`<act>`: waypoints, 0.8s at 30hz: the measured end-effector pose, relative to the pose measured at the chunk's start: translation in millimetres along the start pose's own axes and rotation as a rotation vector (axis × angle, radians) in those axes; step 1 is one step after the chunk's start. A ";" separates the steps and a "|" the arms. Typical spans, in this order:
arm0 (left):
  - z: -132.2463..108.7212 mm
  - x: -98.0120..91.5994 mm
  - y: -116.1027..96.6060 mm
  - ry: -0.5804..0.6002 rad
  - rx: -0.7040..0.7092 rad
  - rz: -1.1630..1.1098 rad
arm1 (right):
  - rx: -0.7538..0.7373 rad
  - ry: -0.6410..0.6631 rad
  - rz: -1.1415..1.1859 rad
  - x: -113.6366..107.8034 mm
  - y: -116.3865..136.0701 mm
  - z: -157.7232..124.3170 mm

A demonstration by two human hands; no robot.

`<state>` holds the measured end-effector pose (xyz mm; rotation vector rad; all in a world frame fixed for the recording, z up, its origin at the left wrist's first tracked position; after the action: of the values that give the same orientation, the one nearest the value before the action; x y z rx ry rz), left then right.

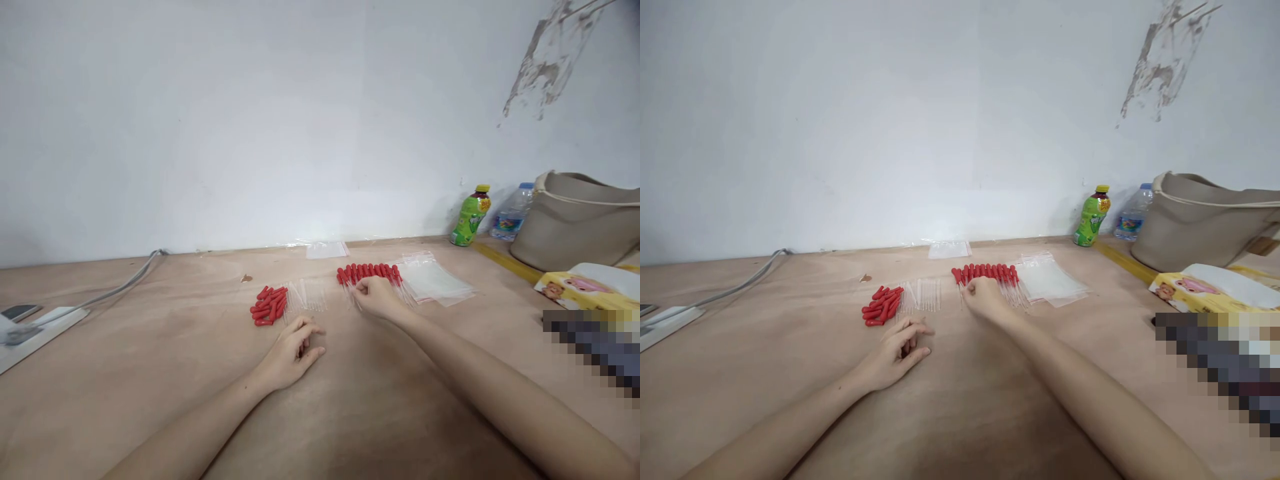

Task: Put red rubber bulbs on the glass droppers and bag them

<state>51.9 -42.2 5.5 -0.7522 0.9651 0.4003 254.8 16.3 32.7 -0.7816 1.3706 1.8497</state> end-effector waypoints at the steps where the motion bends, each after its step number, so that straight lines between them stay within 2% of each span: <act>1: 0.0 0.5 0.0 0.000 0.005 0.001 | 0.038 -0.024 -0.009 4.1 -1.3 8.2; 5: -0.7 1.6 1.2 0.003 0.001 -0.010 | 0.173 -0.076 -0.063 23.0 -5.1 28.2; 11: -0.8 1.5 1.5 0.017 0.000 0.003 | 0.270 -0.098 -0.140 33.2 -9.4 33.2; 18: -0.8 1.5 0.2 0.036 -0.007 0.002 | 0.265 -0.065 -0.174 28.6 -9.3 27.8; 24: 0.2 0.6 -1.2 0.043 -0.007 -0.001 | 0.164 -0.019 -0.156 33.4 10.8 24.4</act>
<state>53.1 -42.8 5.5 -0.7698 1.0038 0.3886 225.2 43.5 18.3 -0.7613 1.3885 1.6001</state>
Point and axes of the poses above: each hand's wrist, its own z-axis towards the middle knuckle, its own x-axis out of the palm, y = z × x, the point moved 3 cm from there along z, towards the middle knuckle, and after that the axes turned 9 degrees about z, right-handed, at the moved point
